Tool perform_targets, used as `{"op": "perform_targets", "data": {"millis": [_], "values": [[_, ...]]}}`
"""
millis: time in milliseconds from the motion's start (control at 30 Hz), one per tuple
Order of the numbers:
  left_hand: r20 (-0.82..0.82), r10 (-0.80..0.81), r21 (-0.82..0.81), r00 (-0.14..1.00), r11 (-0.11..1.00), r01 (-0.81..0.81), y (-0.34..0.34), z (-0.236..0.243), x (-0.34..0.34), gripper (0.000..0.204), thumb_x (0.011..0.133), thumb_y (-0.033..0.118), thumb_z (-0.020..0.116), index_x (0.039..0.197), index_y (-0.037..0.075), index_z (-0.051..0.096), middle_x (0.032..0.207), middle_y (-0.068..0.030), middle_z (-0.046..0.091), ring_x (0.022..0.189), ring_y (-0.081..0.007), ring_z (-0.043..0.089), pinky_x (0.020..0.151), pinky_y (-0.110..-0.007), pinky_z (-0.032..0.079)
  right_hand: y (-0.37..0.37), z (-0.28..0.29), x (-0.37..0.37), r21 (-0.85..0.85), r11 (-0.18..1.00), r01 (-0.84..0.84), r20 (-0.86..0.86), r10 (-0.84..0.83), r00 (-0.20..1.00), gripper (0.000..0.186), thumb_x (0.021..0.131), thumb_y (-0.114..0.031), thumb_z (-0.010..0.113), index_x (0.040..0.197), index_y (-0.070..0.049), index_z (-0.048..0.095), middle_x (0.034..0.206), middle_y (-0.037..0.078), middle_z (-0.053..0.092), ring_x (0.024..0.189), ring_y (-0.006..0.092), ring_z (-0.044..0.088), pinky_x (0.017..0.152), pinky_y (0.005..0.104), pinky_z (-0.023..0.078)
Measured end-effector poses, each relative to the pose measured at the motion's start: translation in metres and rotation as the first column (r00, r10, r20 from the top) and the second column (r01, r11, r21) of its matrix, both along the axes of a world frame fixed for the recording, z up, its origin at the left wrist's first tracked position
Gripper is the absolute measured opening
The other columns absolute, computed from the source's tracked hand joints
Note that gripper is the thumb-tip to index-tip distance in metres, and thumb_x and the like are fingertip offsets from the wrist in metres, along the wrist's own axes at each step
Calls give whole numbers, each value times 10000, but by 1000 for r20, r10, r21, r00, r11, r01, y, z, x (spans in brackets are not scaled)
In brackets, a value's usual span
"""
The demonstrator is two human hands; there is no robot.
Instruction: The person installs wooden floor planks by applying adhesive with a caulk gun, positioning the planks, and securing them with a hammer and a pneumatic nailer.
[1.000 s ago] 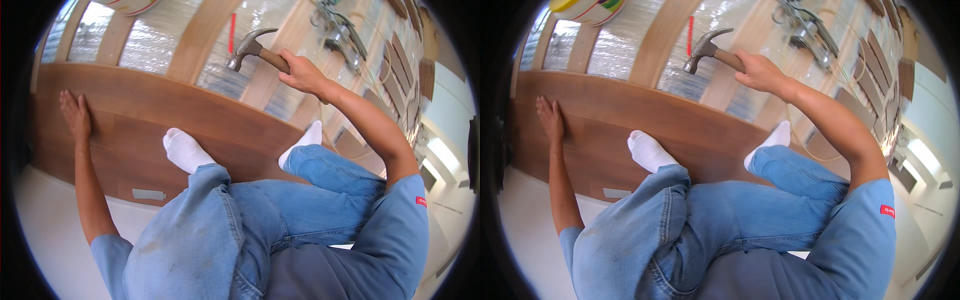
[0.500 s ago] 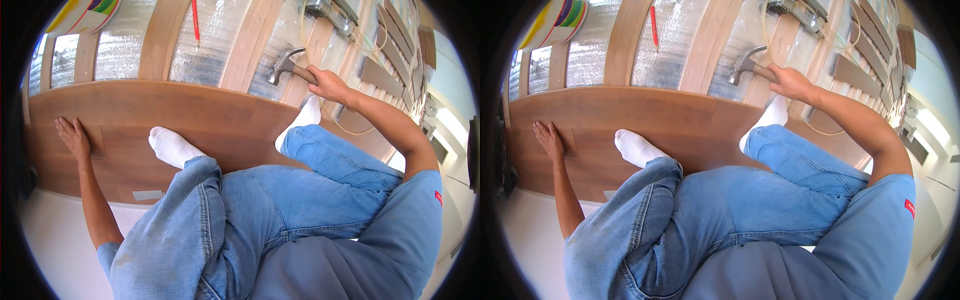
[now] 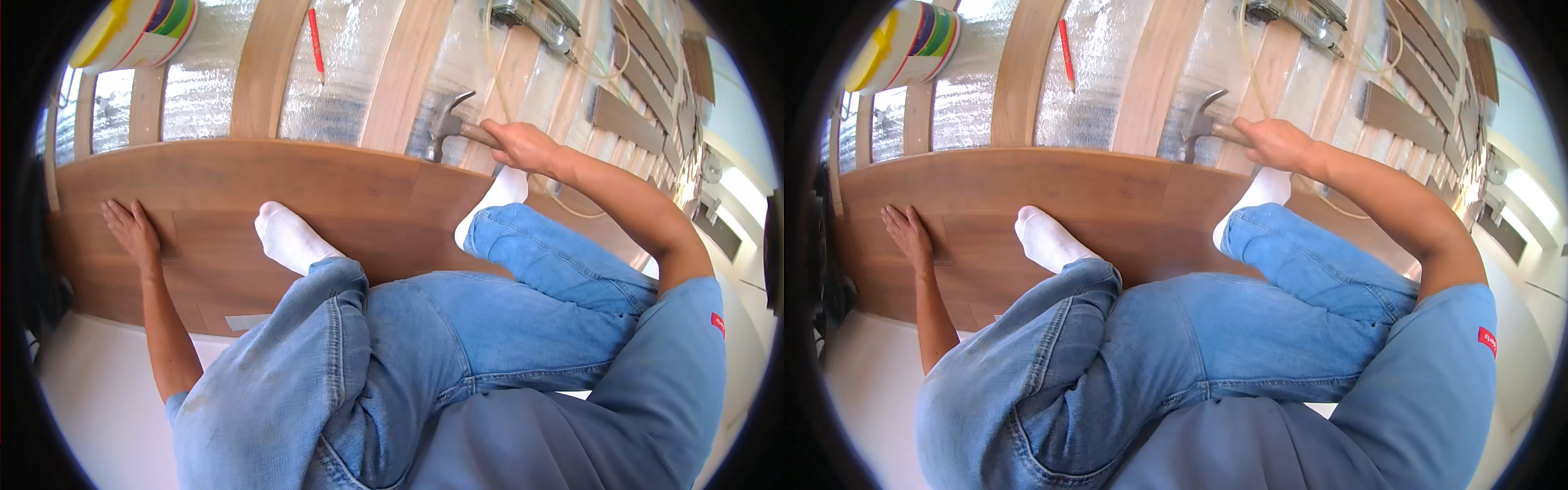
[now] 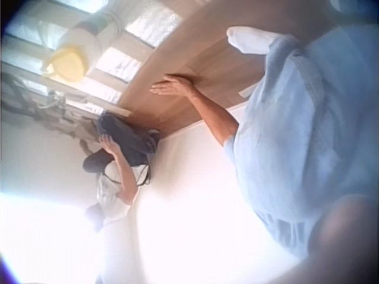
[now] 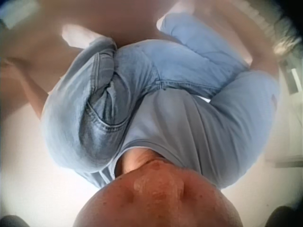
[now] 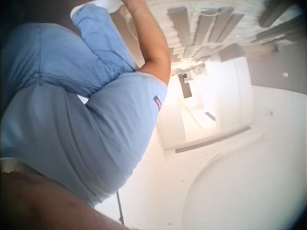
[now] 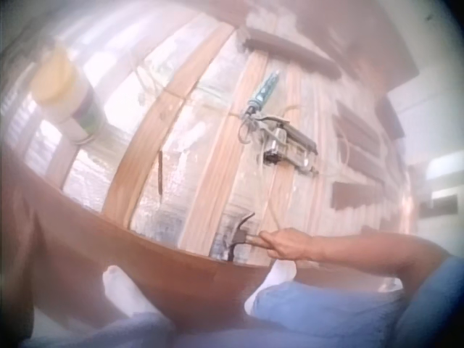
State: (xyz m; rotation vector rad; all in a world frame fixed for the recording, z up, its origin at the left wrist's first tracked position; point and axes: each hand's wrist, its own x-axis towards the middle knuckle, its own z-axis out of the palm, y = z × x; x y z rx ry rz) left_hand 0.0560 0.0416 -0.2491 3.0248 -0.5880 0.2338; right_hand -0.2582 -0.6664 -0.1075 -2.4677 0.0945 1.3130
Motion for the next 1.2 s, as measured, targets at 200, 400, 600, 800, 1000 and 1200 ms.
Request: {"op": "perform_targets", "data": {"millis": [200, 400, 600, 800, 1000, 1200], "values": [[-18, 61, 50, 998, 997, -60, 21, 0, -18, 652, 1070, 356, 464, 1586, -20, 333, 1690, -228, 236, 1576, -378, 188, 1287, -504, 121, -4, 6, 24, 105, 990, -98, 246, 70, 967, 469, 879, -221, 733, 1283, -67, 553, 1028, 248, 682, 952, 469, 657, 810, 514, 535], [-4, 190, -134, 982, 973, -188, -25, 19, -8, 643, 1020, 322, 530, 1552, -16, 400, 1654, -211, 331, 1559, -353, 257, 1289, -464, 171, 24, 71, 58, 22, 999, -26, 338, 17, 941, 315, 771, -171, 730, 1030, -64, 586, 857, 239, 641, 801, 465, 648, 689, 496, 525], [127, 274, -260, 953, 937, -234, -16, 26, -30, 512, 1002, 271, 562, 1422, -23, 563, 1548, -200, 494, 1461, -364, 429, 1237, -479, 302, 101, 105, 139, -15, 987, -157, 356, 152, 922, 334, 794, -181, 729, 1079, -59, 605, 838, 246, 674, 789, 470, 665, 702, 528, 535], [85, 312, -301, 946, 913, -275, -11, 35, -20, 491, 980, 249, 594, 1397, -8, 586, 1507, -184, 535, 1426, -346, 466, 1225, -476, 326, 202, 147, 243, 15, 979, -202, 334, 186, 924, 330, 831, -214, 700, 1101, -45, 611, 834, 242, 686, 778, 450, 680, 707, 519, 544], [110, 320, -307, 941, 911, -274, 49, 32, 27, 533, 978, 279, 618, 1453, 48, 543, 1544, -137, 503, 1454, -335, 431, 1236, -477, 311, 313, 166, 349, 296, 953, 70, 162, -122, 979, 372, 863, -170, 678, 1168, 29, 601, 748, 138, 656, 579, 215, 648, 526, 370, 522], [31, 386, -340, 922, 872, -353, 45, 52, 43, 545, 971, 242, 634, 1470, 52, 529, 1555, -127, 493, 1461, -336, 421, 1229, -475, 326, 442, 159, 519, 350, 935, -47, 345, -82, 935, 327, 880, -145, 687, 1150, 28, 623, 718, 65, 605, 507, 134, 578, 442, 304, 472]]}}
